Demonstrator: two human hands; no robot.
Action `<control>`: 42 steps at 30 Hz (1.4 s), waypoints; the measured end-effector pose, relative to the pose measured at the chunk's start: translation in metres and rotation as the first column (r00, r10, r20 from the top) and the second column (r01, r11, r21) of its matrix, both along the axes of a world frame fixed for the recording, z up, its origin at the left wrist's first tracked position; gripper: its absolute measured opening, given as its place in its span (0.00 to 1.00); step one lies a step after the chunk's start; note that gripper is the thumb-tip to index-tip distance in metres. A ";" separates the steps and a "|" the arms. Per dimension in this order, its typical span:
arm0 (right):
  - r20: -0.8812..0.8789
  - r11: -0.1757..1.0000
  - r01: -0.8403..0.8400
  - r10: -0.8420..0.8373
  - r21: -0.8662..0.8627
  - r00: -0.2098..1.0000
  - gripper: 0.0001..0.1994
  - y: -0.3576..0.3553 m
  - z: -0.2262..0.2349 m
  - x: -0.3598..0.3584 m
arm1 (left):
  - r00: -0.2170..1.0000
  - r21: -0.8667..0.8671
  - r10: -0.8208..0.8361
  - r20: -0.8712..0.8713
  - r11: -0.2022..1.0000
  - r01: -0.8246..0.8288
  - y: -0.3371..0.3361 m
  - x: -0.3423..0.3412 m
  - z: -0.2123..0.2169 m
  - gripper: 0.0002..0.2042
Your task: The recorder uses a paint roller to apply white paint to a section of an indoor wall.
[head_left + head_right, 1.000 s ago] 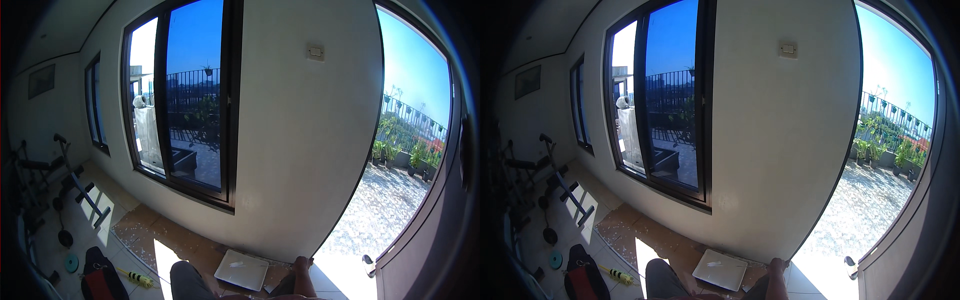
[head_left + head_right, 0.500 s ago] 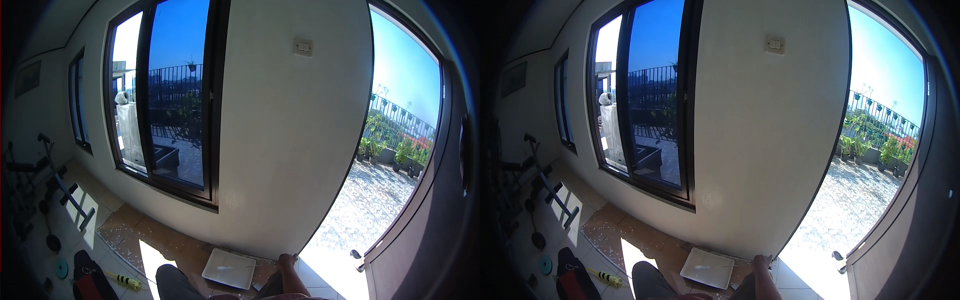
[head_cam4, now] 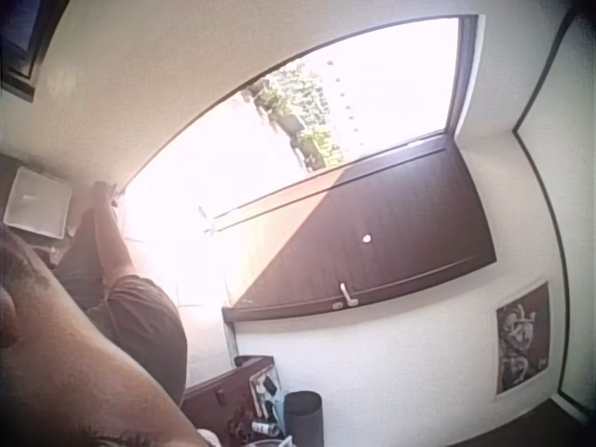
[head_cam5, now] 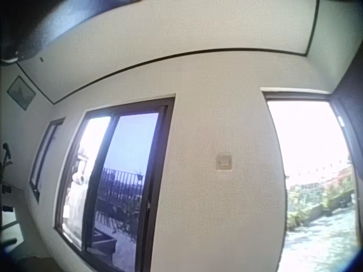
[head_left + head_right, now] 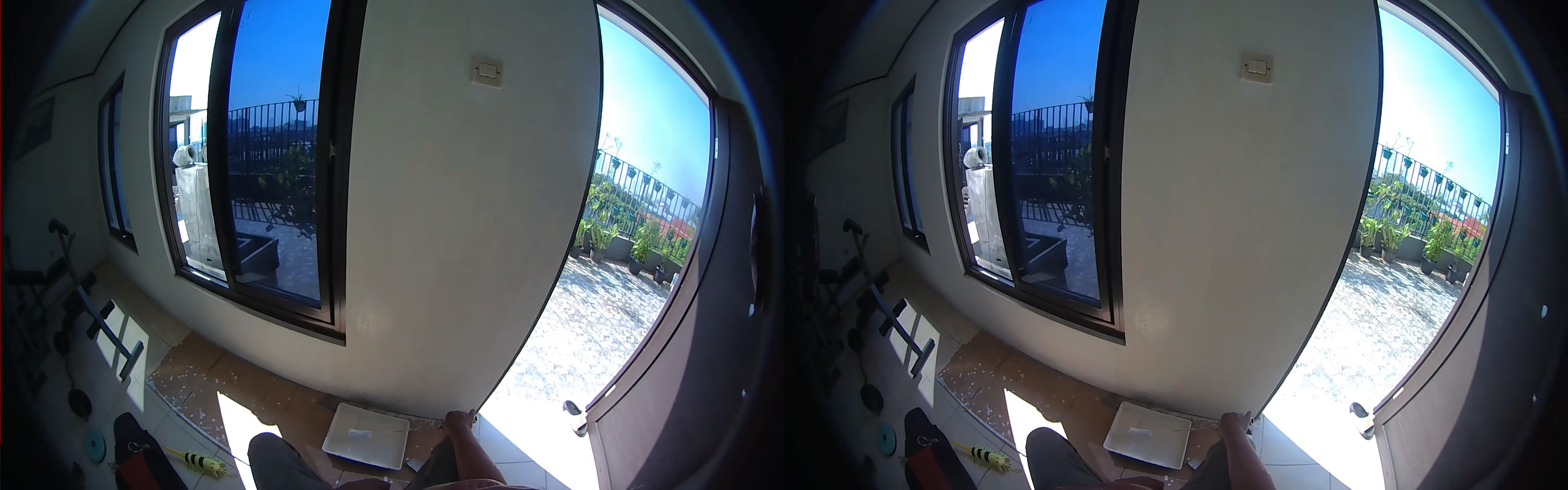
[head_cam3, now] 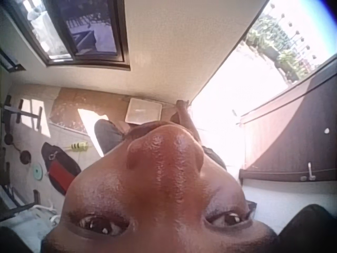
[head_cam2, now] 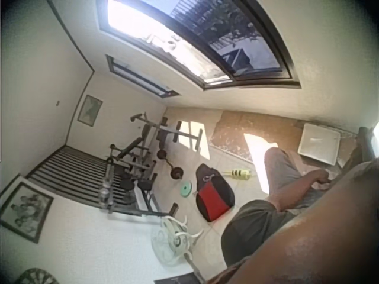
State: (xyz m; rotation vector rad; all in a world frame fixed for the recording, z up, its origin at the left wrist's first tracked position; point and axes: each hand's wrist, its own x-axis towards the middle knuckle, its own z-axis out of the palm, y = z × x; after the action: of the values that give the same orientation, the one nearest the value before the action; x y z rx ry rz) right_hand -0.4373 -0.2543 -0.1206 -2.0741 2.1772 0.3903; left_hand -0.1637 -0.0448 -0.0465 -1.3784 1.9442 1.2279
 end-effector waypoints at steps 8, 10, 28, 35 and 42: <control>-0.018 0.999 -0.017 0.018 0.047 1.000 0.18 -0.006 0.015 0.019 | 0.998 -0.107 0.040 -0.052 0.993 -0.045 0.006 0.009 -0.001 0.25; -0.016 0.999 -0.031 0.031 0.035 0.999 0.19 -0.006 0.012 0.016 | 0.998 -0.107 0.030 -0.055 0.994 -0.036 0.008 0.010 0.010 0.25; -0.023 0.993 -0.084 0.087 0.086 0.996 0.20 -0.004 0.000 0.013 | 0.992 -0.239 0.039 -0.119 0.969 -0.067 0.014 0.014 -0.024 0.25; 0.016 0.998 -0.054 0.053 0.022 0.998 0.21 -0.010 -0.011 0.014 | 0.994 -0.184 0.027 -0.103 0.982 -0.046 0.008 0.013 -0.030 0.25; 0.049 0.999 -0.042 0.041 0.005 0.998 0.17 -0.009 -0.011 0.015 | 0.987 -0.213 0.069 -0.146 0.972 -0.099 0.011 0.012 -0.023 0.26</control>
State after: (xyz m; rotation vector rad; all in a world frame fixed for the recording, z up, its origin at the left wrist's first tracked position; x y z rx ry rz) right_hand -0.4224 -0.2638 -0.1321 -2.1060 2.1066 0.3459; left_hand -0.1512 -0.0340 -0.0692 -1.5354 2.1922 1.2033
